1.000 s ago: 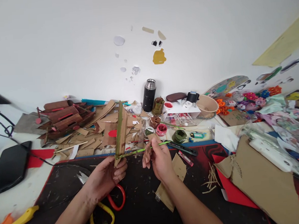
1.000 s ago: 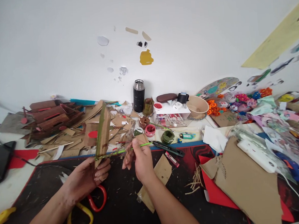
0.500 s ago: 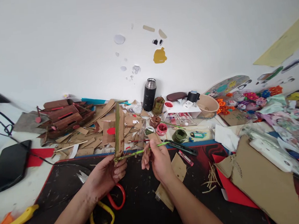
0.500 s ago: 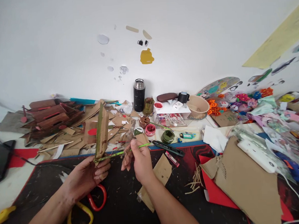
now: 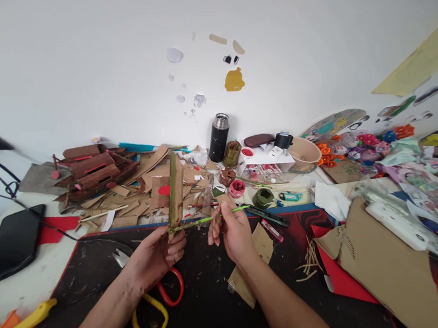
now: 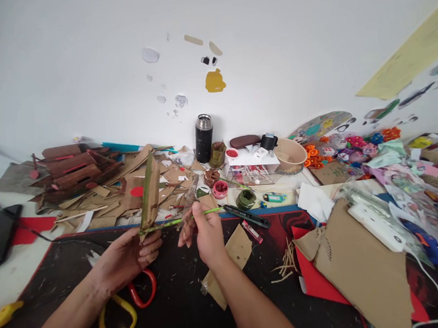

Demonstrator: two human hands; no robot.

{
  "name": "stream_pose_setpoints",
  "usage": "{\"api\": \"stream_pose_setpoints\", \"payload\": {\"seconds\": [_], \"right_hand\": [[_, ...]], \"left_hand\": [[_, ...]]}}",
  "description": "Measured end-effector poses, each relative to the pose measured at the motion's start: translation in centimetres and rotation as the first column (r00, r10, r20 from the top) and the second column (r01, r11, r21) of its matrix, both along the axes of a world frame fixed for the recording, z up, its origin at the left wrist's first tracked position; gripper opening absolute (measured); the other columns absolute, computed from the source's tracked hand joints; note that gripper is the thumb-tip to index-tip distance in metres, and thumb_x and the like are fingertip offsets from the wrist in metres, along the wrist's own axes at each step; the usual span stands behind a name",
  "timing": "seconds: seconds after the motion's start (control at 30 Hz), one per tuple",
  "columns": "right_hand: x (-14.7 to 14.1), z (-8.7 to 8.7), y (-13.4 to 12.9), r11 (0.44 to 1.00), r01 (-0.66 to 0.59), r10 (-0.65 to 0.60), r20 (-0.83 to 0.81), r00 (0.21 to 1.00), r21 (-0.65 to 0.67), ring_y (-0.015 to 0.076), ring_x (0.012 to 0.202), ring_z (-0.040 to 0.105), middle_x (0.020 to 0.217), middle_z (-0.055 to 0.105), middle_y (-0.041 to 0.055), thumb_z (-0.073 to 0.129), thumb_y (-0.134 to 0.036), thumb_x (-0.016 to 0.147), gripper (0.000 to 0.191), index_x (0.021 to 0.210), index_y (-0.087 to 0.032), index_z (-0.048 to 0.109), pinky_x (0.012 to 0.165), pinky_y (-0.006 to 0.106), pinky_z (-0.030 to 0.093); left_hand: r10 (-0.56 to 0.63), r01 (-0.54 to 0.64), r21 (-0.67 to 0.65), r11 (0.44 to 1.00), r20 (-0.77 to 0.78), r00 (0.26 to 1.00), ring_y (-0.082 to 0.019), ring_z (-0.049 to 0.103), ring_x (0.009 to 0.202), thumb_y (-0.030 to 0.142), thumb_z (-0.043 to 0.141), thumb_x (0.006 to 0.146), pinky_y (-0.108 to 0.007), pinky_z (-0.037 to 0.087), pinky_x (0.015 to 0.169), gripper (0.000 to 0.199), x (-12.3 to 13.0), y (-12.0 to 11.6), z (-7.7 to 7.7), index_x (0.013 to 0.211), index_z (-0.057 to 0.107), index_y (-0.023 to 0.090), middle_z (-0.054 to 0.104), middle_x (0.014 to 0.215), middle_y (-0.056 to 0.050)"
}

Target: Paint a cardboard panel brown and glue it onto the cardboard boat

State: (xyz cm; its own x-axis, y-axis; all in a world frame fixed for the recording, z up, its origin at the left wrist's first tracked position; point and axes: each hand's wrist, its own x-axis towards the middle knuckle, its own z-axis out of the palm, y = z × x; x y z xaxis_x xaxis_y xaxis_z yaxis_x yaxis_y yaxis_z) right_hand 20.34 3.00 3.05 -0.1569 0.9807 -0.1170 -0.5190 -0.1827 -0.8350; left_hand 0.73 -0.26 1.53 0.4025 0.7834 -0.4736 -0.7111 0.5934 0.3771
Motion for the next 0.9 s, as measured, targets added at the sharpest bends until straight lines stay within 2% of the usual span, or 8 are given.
{"api": "stream_pose_setpoints", "payload": {"seconds": [0.13,0.33,0.57,0.77,0.9], "right_hand": [[0.09,0.41,0.18,1.000,0.025,-0.025,-0.003,1.000,0.014,0.0130,0.035,0.059,0.047,0.057,-0.0047,0.072,-0.066,0.091,0.051,0.077,-0.018,0.061,0.030,0.016,0.033],[-0.02,-0.20,-0.11,1.000,-0.002,0.002,-0.005,1.000,0.005,0.0119,0.032,0.055,0.045,0.055,-0.0052,0.071,-0.065,0.092,0.051,0.074,-0.018,0.061,0.030,0.017,0.033],[0.15,0.63,0.22,0.999,0.047,-0.047,-0.008,0.999,0.023,0.0132,0.035,0.059,0.048,0.059,-0.0043,0.073,-0.067,0.089,0.052,0.077,-0.018,0.062,0.030,0.017,0.033],[0.04,0.20,-0.18,1.000,0.003,-0.003,0.014,1.000,0.010,0.0118,0.033,0.056,0.045,0.055,-0.0046,0.069,-0.065,0.093,0.052,0.073,-0.018,0.060,0.031,0.017,0.031],[0.06,0.64,0.11,0.999,0.042,-0.042,0.003,0.999,0.021,0.0118,0.033,0.055,0.046,0.055,-0.0053,0.072,-0.066,0.090,0.051,0.076,-0.018,0.061,0.031,0.018,0.034]], "left_hand": [[0.004,-0.004,0.003,1.000,0.010,1.000,-0.007,0.039,0.052,0.026,0.091,0.073,-0.022,0.038,0.047,0.035,-0.01,-0.01,0.01,0.065,0.060,0.015,0.043,0.064,0.005],[-0.002,0.002,0.010,1.000,0.000,1.000,-0.008,0.040,0.054,0.025,0.090,0.075,-0.023,0.040,0.050,0.034,-0.03,0.01,-0.09,0.065,0.059,0.016,0.045,0.065,0.004],[-0.005,0.005,0.029,1.000,0.014,1.000,-0.007,0.037,0.053,0.028,0.089,0.076,-0.022,0.036,0.048,0.033,-0.05,0.00,-0.34,0.070,0.059,0.015,0.040,0.066,0.005],[-0.002,0.002,0.027,1.000,0.003,1.000,-0.008,0.039,0.054,0.025,0.086,0.079,-0.023,0.038,0.050,0.034,-0.18,-0.11,-0.48,0.067,0.055,0.016,0.042,0.067,0.004],[-0.009,0.008,0.046,0.999,0.024,1.000,-0.008,0.038,0.054,0.028,0.087,0.079,-0.022,0.036,0.049,0.034,-0.11,-0.06,-0.45,0.069,0.057,0.016,0.040,0.067,0.005]]}}
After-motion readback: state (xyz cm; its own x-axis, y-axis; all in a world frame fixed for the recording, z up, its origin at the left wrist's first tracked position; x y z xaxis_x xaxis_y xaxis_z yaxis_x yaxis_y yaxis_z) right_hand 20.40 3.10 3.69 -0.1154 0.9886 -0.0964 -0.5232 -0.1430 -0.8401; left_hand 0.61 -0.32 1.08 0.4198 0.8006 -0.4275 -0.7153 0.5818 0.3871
